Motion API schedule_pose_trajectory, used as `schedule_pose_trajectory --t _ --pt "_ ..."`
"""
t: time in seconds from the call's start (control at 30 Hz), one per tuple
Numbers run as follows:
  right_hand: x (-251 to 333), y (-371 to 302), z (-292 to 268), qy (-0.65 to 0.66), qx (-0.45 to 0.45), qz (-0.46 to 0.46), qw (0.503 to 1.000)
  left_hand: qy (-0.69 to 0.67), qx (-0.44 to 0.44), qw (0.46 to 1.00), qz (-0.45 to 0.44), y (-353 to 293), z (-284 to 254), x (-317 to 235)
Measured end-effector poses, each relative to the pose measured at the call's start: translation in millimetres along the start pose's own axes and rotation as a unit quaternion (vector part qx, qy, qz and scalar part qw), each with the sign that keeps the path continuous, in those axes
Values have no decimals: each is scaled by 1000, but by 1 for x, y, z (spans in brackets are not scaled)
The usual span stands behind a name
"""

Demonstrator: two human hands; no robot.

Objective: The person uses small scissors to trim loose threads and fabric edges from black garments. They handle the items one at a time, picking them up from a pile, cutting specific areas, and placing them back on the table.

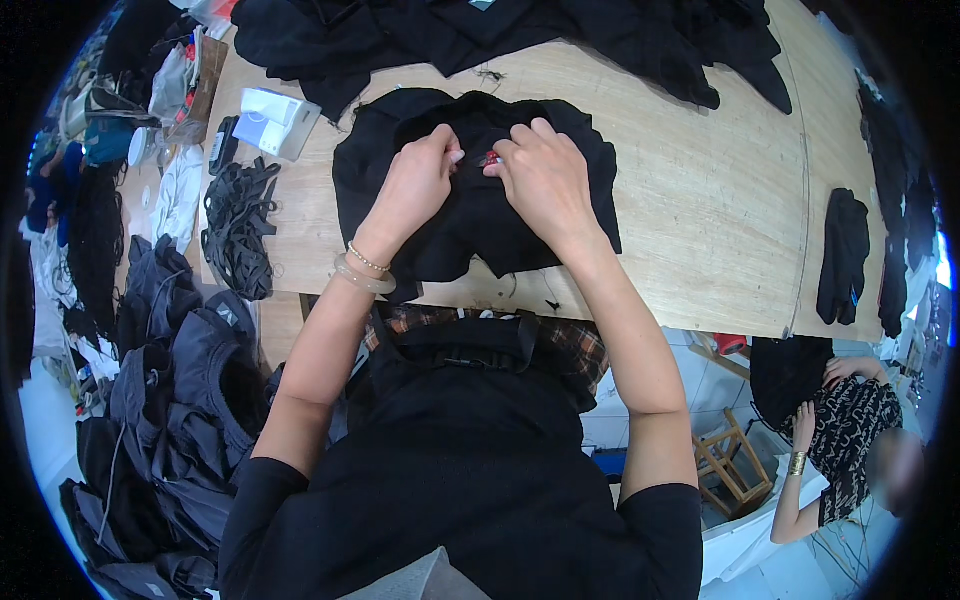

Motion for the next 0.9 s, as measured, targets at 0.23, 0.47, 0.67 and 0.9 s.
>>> schedule_pose_trajectory --t 0.23,0.47,0.67,0.9 --pt "-3 -1 -1 -21 -7 -2 1000 -8 1 1000 -4 0 -1 -1" --pt "5 4 1 -40 -11 -16 999 2 -1 1000 3 0 0 0" --pt "6 6 2 -32 -6 -10 999 -5 6 1000 -21 0 1 1" --pt "-21 -7 -7 605 -40 214 766 -172 190 966 47 -50 -8 -45"
Point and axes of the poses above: each hand's wrist, its own y-axis towards the middle knuckle, its own z-axis out of the palm, x = y × z, the point moved 2 cm from there along y, towards the middle knuckle, and after that the axes turned 11 degrees about x, right-handed, at the moved point
